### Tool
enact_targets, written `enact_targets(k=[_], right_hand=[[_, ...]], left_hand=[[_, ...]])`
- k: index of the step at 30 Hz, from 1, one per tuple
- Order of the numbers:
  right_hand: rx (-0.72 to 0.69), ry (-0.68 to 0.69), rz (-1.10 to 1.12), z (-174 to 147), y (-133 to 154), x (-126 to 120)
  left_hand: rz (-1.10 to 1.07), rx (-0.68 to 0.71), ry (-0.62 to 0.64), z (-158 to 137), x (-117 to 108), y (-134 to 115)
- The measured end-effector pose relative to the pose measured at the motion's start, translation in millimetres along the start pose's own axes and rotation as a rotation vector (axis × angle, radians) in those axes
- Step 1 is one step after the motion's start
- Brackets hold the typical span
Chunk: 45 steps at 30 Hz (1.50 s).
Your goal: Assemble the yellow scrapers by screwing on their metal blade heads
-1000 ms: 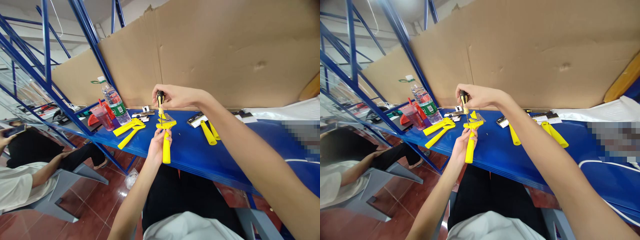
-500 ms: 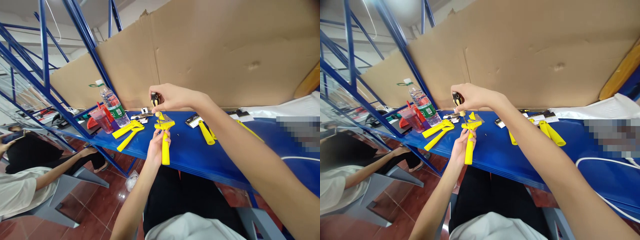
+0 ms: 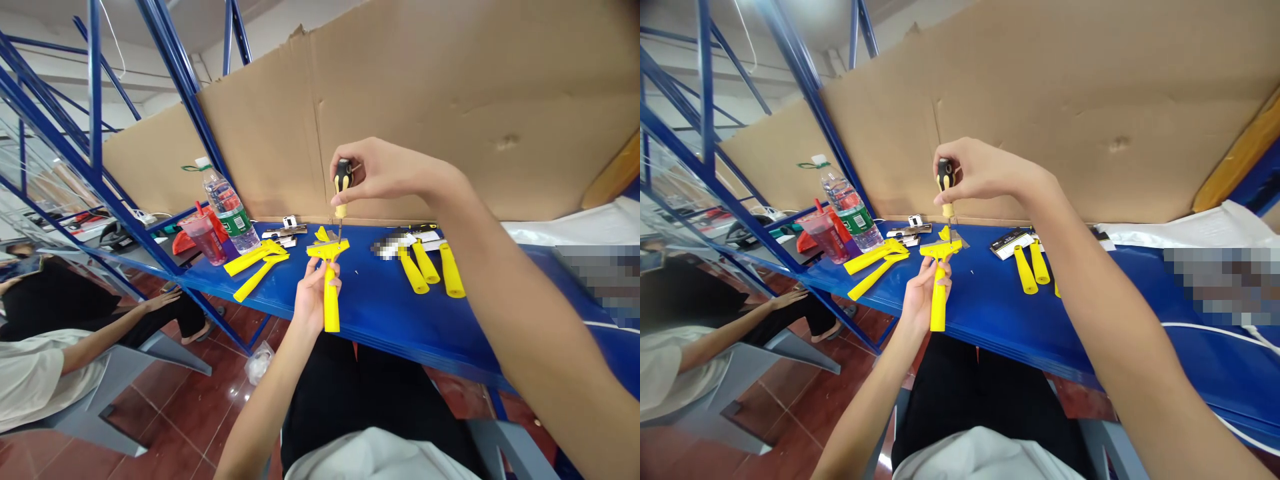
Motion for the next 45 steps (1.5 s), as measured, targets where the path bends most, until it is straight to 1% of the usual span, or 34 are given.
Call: enact_targets(k=[5,10,15,20,24,28,32,35,39,42,45], right_hand=[[0.0,0.042,-0.035,2.9,-1.0,5.6],[-0.011,0.037,-0.038,5.9,-3.7,6.0],[-0.001,0.035,-0.041,5.8,-3.7,6.7],[0.003,0.045,-0.1,7.0,-3.4,9.0],[0.009,0.03,-0.169,8.0,-2.1,10.7],[0.02,0.027,-0.253,9.3,0.9,16.8],[-0.004,0.07,-0.271,9.1,6.7,27.4],[0.031,0.096,-0.289,6.1,6.0,31.1],[0.102,0.156,-0.25,2.2,0.9,32.1],[0.112,0.176,-0.235,3.0,0.2,30.2],[0.109,0.158,-0.26,5.2,-0.4,28.1]], left_hand=[[-0.031,-0.01,0.0,-0.4,0.3,0.0],[-0.015,0.004,0.002,0.6,-2.7,-1.2],[-0.044,-0.004,0.004,1.4,-3.1,0.2],[-0.063,-0.014,0.009,1.4,-1.9,0.8],[-0.068,-0.021,-0.011,2.2,-2.9,1.3],[-0.062,-0.005,-0.031,4.1,-5.4,1.9],[-0.051,0.022,-0.025,6.0,-8.1,2.1],[-0.051,0.018,-0.022,6.8,-9.7,2.6],[-0.048,0.0,-0.041,6.9,-10.6,2.8],[-0.042,-0.01,-0.048,6.4,-9.3,2.6],[-0.041,-0.015,-0.035,5.3,-6.7,2.5]])
Point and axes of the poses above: each hand's wrist, its own z-axis towards the middle knuckle, its own x-axis out of the palm, y = z × x, the point moved 8 cm from there along z, towards the middle knuckle, and after that the axes turned 14 degrees about z, right-handed, at the moved point
